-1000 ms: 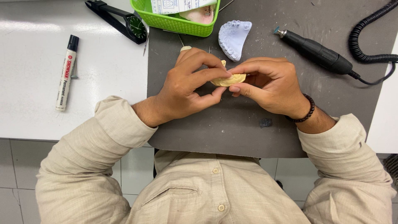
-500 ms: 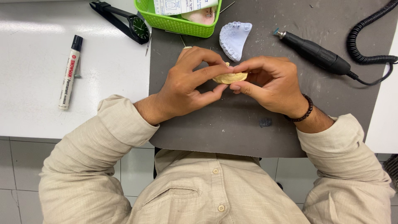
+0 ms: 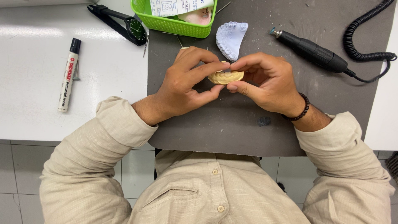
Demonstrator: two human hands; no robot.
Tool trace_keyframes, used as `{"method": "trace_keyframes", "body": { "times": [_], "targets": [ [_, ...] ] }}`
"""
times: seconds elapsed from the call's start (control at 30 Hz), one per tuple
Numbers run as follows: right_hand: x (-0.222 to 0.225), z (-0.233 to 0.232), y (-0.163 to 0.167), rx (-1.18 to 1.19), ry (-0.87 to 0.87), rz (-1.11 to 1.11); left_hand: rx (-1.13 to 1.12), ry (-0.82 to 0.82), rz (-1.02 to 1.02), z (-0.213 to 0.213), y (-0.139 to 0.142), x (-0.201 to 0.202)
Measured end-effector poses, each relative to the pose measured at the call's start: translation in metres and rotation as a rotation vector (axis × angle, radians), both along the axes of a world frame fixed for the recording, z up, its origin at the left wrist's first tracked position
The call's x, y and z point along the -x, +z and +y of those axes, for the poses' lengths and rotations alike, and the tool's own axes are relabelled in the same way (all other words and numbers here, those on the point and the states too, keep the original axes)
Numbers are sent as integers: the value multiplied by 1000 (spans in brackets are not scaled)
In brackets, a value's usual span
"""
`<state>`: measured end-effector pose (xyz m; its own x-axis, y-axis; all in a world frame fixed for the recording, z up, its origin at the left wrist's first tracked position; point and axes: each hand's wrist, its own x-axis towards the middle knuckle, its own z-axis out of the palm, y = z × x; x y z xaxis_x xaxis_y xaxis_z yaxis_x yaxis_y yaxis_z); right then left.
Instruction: The person holds a small artificial tooth and grinds it with a rotary tool fitted with a blue disc, repeatedly repositioning it. They then press the ground tooth into a yellow denture base, fit a row of teeth into the arch, and press and align the denture teeth with both hands on the bench.
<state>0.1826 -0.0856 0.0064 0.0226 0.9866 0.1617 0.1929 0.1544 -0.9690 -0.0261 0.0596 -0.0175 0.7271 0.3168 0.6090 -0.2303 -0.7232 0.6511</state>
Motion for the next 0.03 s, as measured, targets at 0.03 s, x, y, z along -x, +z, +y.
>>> {"method": "trace_keyframes", "body": {
  "times": [0.03],
  "targets": [
    [0,0,-1,11,2,-2,-10,1,9,1,-1,1]
  ]
}}
